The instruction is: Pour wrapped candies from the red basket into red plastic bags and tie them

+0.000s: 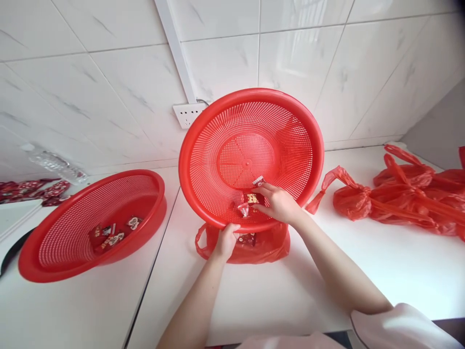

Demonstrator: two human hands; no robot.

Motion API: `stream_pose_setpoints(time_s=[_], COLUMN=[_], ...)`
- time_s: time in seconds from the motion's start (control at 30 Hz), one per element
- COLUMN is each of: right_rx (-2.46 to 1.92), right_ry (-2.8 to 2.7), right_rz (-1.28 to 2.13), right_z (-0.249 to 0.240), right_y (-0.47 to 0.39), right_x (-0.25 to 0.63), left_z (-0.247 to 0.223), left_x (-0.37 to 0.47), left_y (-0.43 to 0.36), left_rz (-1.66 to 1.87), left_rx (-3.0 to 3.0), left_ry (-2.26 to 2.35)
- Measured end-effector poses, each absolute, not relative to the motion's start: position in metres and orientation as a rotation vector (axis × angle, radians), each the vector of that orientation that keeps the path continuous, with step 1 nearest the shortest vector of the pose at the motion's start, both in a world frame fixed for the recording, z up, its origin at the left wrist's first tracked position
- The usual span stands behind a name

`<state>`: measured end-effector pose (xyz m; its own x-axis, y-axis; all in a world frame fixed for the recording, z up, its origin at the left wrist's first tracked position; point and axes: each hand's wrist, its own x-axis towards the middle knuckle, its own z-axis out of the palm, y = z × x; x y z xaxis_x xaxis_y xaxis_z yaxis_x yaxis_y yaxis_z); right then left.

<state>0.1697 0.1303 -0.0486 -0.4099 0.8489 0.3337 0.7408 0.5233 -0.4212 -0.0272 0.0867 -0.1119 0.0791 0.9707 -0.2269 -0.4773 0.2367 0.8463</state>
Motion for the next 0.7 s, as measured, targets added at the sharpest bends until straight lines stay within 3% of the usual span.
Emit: stream_pose_setpoints(time_s=[0.13,0.3,0.7], right_rx=[-1.122,-0.94,-0.996], right_ry=[-2.126,-2.384,-2.319], right_rz=[0.609,0.918,0.503], right_z=[-0.032,-0.029,-0.052], right_y=[0.122,0.116,0.123], right_x=[0.178,0.174,0.16], left_z=[-0.109,-0.107,-0.113], left_x=[-0.038,-0.049,-0.047], left_y=[0.096,0.103,0.1], left_rz=[1.287,1.411,1.409], left_rx=[0.678,0.674,0.758], left_ry=[0.889,0.94,1.005])
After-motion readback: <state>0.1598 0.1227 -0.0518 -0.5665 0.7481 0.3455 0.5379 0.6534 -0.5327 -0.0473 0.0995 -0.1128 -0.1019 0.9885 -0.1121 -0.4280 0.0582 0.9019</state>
